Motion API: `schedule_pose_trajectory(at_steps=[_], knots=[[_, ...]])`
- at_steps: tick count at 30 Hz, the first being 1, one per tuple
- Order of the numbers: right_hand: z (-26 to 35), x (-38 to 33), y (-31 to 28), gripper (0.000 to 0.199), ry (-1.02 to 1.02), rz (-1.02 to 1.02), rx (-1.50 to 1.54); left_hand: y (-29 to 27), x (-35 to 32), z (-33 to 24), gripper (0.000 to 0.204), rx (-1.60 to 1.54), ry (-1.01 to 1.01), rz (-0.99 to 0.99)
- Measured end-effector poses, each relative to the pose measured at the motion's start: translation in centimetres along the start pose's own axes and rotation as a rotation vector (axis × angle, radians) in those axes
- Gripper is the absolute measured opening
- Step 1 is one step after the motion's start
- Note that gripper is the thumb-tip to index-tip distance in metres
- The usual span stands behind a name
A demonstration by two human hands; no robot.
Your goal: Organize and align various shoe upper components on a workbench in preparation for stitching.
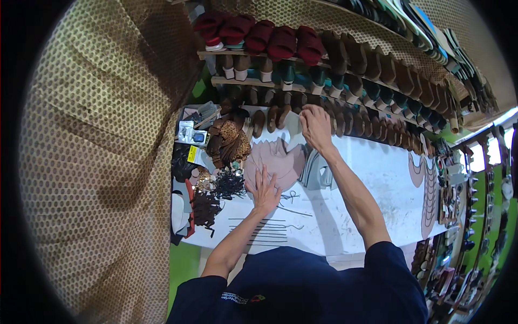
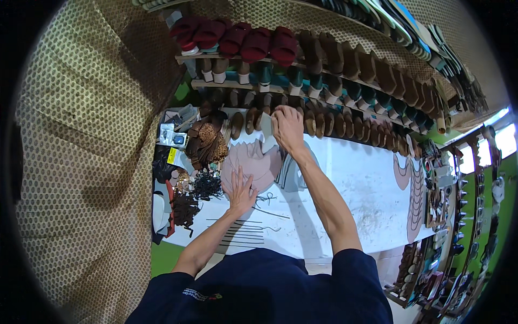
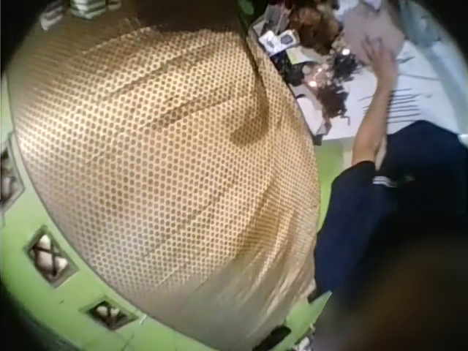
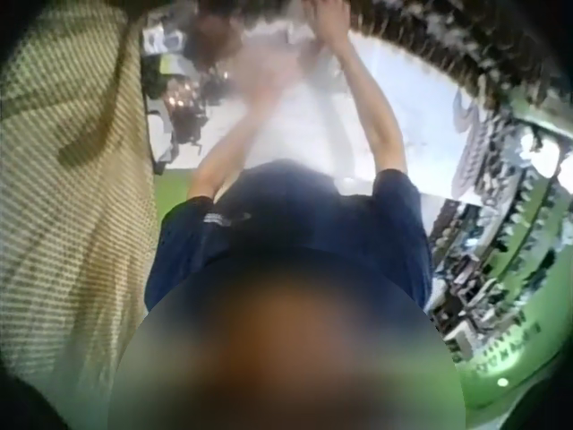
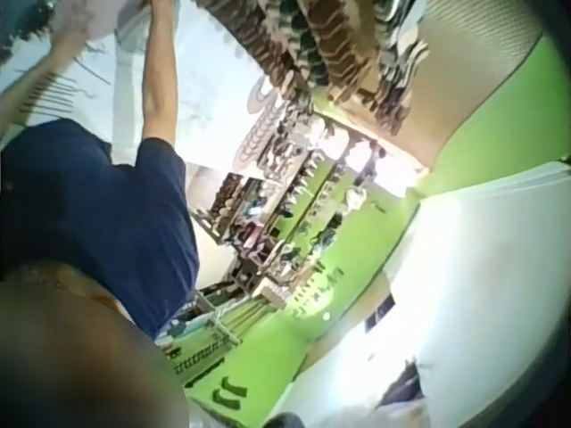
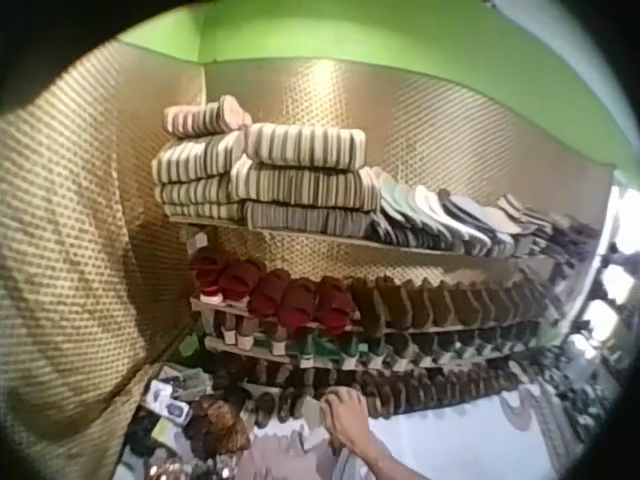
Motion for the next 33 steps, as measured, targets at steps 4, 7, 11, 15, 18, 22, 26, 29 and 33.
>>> schedule_pose_trajectory(at_steps=[4, 7, 11, 15, 18, 22, 26, 29, 33], knots=[[-1.0, -0.9, -4.9, 0.019, -0.01, -0.053, 0.002, 0.0, -0.3, 0.1, 0.067, -0.02, -0.003, 0.056], [-2.4, -3.1, -8.6, 0.019, 0.012, -0.099, -0.002, 0.0, -0.5, 0.1, 0.069, 0.008, 0.002, 0.093], [-5.2, -7.3, -12.5, 0.015, 0.06, -0.119, 0.027, -0.2, -0.7, 0.0, 0.071, 0.018, -0.027, 0.146], [-6.1, -15.8, -14.4, 0.013, 0.022, -0.09, -0.013, -1.0, -2.3, -0.9, 0.069, 0.047, -0.094, 0.034], [-8.5, -25.5, -13.6, 0.016, 0.073, -0.009, -0.03, -1.2, -4.3, -3.6, 0.069, 0.067, -0.054, -0.048], [-10.9, -37.8, -11.8, 0.015, 0.164, 0.15, -0.044, 0.2, -7.8, -8.3, 0.062, 0.016, 0.019, -0.052], [-13.1, -44.8, -11.5, 0.013, 0.314, 0.234, -0.007, 2.8, -10.3, -15.3, 0.048, -0.041, 0.236, 0.007], [-14.1, -47.0, -12.1, 0.013, 0.359, 0.199, 0.01, 5.2, -11.7, -18.7, 0.042, -0.048, 0.296, 0.088], [-14.9, -48.8, -12.5, 0.014, 0.365, 0.213, 0.02, 8.3, -13.3, -22.7, 0.038, -0.029, 0.4, 0.194]])
Point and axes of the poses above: each hand's wrist, its own x-axis towards the middle knuckle, its own y-axis out of the palm, z = x × y, the point moved 10 cm from there along x, towards the middle knuckle, and after that the axes turned 13 degrees about y, right-handed, at the moved point
